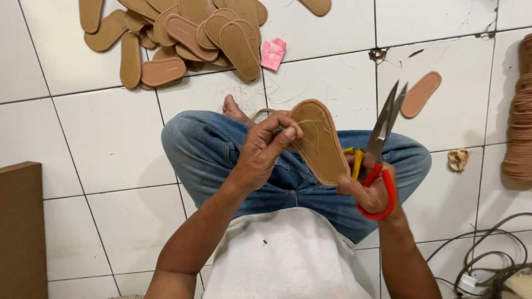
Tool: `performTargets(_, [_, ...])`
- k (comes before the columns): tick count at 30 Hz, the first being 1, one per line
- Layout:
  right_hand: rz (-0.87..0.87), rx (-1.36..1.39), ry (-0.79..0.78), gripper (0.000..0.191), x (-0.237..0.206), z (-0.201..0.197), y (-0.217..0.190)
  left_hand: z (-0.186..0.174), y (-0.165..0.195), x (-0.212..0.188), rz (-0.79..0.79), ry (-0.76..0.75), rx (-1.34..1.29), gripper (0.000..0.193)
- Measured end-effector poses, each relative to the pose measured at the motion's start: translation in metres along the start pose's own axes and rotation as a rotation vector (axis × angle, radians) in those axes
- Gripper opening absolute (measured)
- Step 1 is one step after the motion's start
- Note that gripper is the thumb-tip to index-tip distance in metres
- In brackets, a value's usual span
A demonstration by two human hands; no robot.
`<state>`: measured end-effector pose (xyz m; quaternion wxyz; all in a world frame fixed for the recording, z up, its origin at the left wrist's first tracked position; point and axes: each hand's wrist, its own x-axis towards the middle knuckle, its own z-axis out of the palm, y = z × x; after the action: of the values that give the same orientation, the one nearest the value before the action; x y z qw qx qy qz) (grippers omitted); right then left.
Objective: The person sits on the tiled floor holding stitched slipper insoles and uses scissors to trim loose threads from the edges, placing finished insoles on a pile. The person then moves to a sewing machine table and continues trimming threads from another insole.
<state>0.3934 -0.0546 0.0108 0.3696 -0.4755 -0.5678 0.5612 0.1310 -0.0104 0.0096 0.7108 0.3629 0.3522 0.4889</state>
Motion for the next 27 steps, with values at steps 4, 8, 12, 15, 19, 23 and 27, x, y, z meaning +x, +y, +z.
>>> performTargets(4, [0.243,0.008,0.194,0.023,0.001,0.011,-0.006,-0.029,0.027,0.023,-0.162,0.315,0.414,0.035])
performTargets(8, [0.261,-0.002,0.156,0.019,-0.002,0.005,-0.007,-0.048,0.043,0.034,0.367,0.206,0.993,0.043])
performTargets(12, [0.268,-0.031,0.069,0.021,-0.003,0.008,-0.005,-0.020,0.025,0.042,0.090,-0.111,0.604,0.029])
performTargets(15, [0.269,-0.074,0.060,0.021,-0.005,0.012,-0.003,-0.006,0.015,0.044,0.178,-0.050,0.635,0.021])
performTargets(19, [0.247,-0.082,0.159,0.021,-0.009,0.011,0.000,-0.024,0.026,0.046,0.353,0.231,0.851,0.018])
performTargets(23, [0.191,-0.024,0.229,0.022,-0.003,0.016,-0.001,-0.036,0.032,0.039,-0.029,0.292,0.850,0.029])
performTargets(27, [0.162,-0.120,0.238,0.028,0.014,0.028,-0.012,0.002,0.009,0.016,-0.130,-0.046,0.066,0.045])
